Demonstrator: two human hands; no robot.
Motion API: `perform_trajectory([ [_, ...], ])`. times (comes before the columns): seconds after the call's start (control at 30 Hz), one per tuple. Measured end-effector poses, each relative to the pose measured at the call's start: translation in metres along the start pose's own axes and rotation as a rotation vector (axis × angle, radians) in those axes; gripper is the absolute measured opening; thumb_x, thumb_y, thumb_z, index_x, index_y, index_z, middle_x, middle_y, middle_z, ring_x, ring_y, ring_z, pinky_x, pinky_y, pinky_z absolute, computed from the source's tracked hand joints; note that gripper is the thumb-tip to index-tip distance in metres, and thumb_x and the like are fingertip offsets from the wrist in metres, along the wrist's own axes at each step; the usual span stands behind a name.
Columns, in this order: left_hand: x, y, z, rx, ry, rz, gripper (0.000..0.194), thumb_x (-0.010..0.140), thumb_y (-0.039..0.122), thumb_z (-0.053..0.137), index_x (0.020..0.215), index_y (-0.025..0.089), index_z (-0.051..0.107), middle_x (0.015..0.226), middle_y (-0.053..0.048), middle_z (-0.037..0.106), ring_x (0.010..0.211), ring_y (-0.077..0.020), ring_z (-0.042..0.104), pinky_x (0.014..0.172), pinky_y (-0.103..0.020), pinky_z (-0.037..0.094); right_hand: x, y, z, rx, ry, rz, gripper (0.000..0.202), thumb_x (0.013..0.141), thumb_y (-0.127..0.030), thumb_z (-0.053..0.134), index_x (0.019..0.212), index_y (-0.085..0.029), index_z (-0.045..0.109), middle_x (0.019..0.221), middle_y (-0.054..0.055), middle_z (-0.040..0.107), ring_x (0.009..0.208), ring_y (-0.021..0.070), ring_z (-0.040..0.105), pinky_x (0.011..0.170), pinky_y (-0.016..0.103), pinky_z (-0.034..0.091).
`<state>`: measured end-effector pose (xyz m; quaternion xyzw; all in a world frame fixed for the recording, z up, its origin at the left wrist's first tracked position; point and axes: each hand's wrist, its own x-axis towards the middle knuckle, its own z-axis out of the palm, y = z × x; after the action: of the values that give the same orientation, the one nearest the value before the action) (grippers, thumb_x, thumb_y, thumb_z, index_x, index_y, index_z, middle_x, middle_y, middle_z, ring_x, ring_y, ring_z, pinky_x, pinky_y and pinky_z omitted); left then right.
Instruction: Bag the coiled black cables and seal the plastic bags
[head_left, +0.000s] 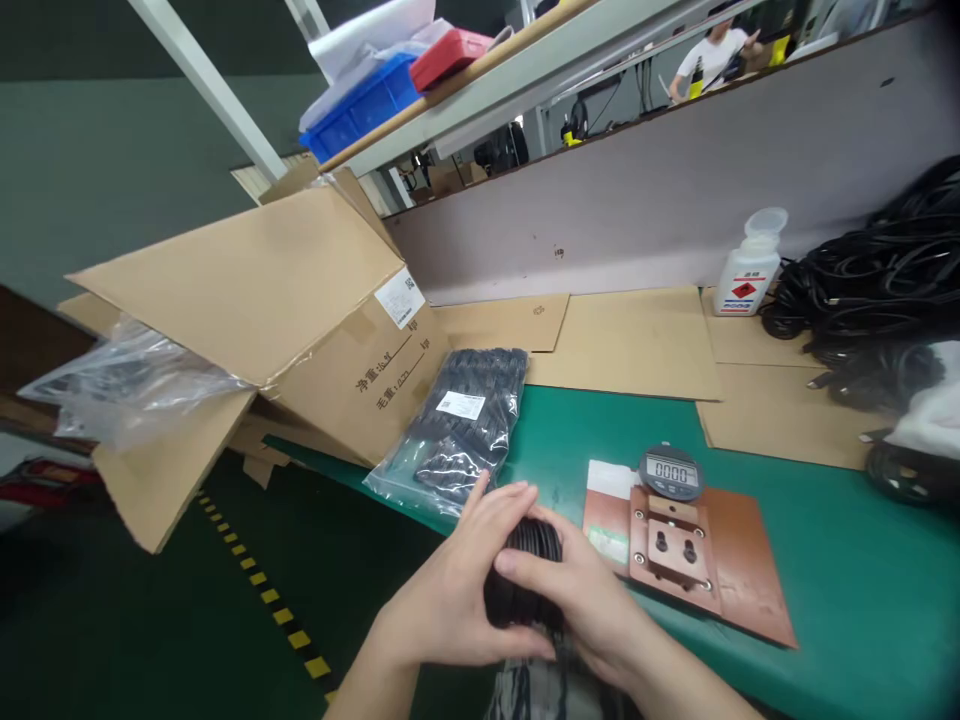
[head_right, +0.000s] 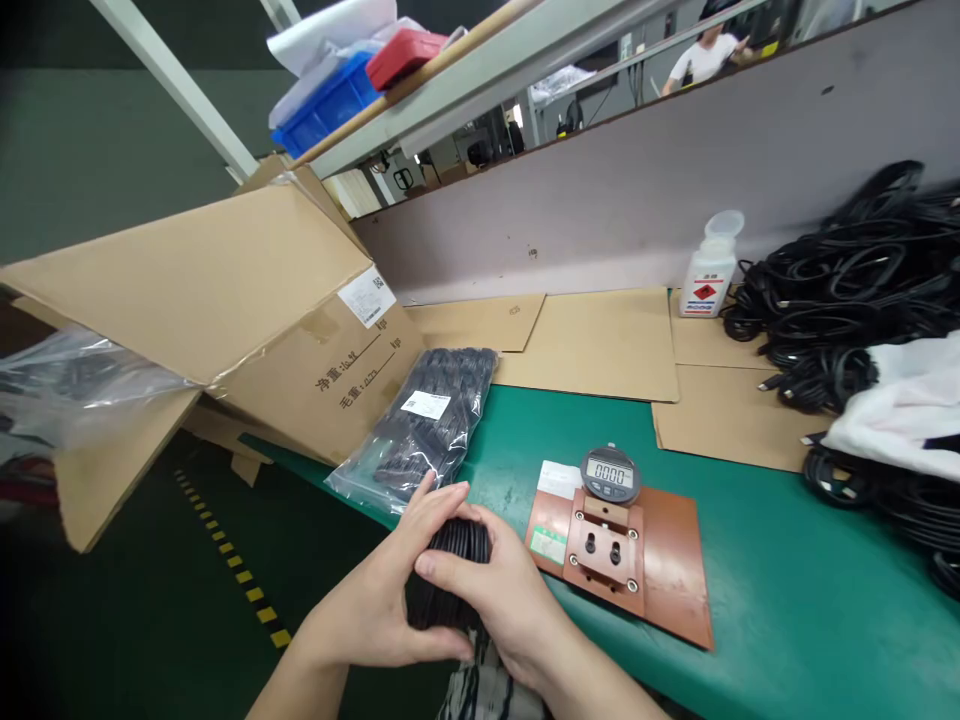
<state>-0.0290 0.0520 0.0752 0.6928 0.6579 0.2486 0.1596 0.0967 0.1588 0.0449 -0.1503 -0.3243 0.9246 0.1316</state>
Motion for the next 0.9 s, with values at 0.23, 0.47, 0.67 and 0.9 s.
perform_trajectory([
  [0.23,-0.004,-0.013,0.006,-0.053,0.040,0.025,0.135,0.053,0.057,0.091,0.159,0.033,0.010,0.155,-0.018,0.043,0.140,-0.0429,0.042,0.118,-0.069,0.016,0.000,0.008,-0.001,0.059,0.047,0.067,0.045,0.068,-0.032,0.085,0.108,-0.018,0.071,0.104,0.007,0.074,0.105,0.0286,0.067,0.095,0.041,0.050],
  [0.47,-0.032,-0.006,0.045,-0.131,0.335,-0.127,0.103,0.077,0.048,0.080,0.158,0.032,0.018,0.161,-0.016,0.031,0.148,-0.0353,0.030,0.119,-0.055,0.033,0.001,0.027,0.003,-0.089,0.374,-0.088,0.057,0.068,-0.045,0.086,0.118,-0.024,0.066,0.117,0.006,0.072,0.107,0.0270,0.066,0.095,0.039,0.054],
  [0.67,-0.057,0.003,0.061,-0.151,0.429,-0.215,0.086,0.090,0.029,0.069,0.159,0.029,0.018,0.161,-0.012,0.034,0.148,-0.0335,0.031,0.119,-0.054,0.034,-0.001,0.042,0.016,-0.168,0.351,-0.078,0.058,0.071,-0.050,0.083,0.119,-0.025,0.063,0.122,0.007,0.068,0.112,0.0280,0.064,0.095,0.039,0.054],
  [0.9,-0.072,0.005,0.067,-0.248,0.677,-0.373,0.075,0.086,0.023,0.068,0.152,0.037,0.034,0.152,-0.006,0.047,0.137,-0.0311,0.050,0.111,-0.050,0.048,-0.002,0.061,0.031,-0.231,0.260,-0.040,0.057,0.084,-0.057,0.069,0.131,-0.027,0.058,0.138,0.008,0.058,0.127,0.0310,0.055,0.109,0.047,0.047],
])
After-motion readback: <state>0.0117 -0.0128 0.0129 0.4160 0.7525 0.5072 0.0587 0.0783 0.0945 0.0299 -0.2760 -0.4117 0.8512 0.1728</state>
